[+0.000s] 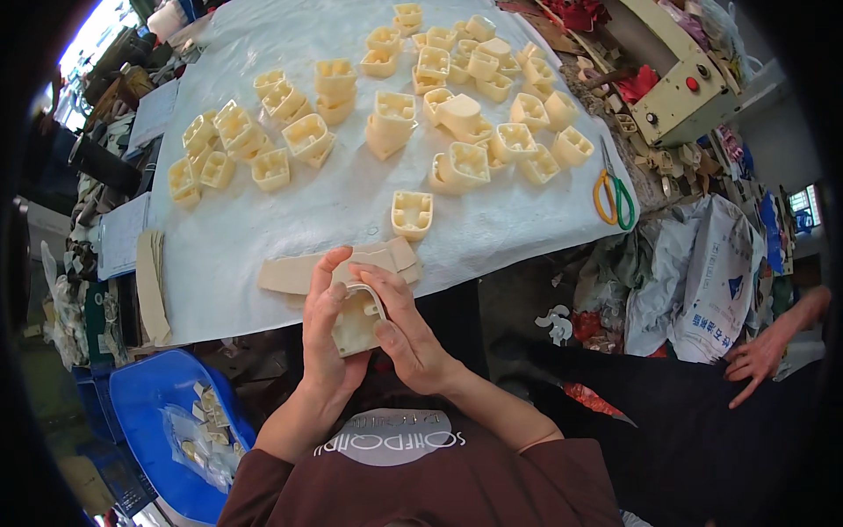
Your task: The person assembles small beige plastic components by hand. They pick up a plastic mold and a flat plastic sheet, insert the sheet into the mold, and use scissors to trim the excess material. The person repeats this process for multiple units, placing the finished parts on a white cloth-covered table.
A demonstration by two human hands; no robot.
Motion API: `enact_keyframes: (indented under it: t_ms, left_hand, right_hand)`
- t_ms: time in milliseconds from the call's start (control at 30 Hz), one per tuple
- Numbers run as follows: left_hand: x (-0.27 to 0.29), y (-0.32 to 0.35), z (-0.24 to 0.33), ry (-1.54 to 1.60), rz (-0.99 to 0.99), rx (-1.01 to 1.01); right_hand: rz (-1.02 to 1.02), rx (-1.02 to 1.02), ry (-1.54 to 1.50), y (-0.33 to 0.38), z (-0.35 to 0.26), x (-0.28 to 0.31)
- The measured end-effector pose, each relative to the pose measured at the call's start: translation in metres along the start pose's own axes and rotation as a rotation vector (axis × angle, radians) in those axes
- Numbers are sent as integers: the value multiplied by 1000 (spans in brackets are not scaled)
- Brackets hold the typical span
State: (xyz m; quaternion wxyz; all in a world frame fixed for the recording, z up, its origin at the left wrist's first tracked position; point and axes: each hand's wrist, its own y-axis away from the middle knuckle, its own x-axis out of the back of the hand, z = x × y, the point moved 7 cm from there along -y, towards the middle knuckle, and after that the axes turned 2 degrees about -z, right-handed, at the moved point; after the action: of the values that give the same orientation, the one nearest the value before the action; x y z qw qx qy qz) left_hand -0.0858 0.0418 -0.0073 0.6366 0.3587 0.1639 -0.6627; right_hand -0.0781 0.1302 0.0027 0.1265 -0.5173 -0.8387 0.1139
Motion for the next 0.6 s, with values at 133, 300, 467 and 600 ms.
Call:
enact_keyframes:
  t_ms: [133,300,467,600]
  left_hand:
    - [8,0,-2,90,21,-3]
    - [10,4,-16,131,76,20]
    - [-39,-7,-8,337,-686,72]
    - [-18,-9,4,262,-282,-27]
  right_hand:
    - [-15,-9,-116,0,9,-6]
    - [-186,77,268,11,14,-4]
    - [208,47,195,21,-52,102]
    - [992,25,78,79,-86,266]
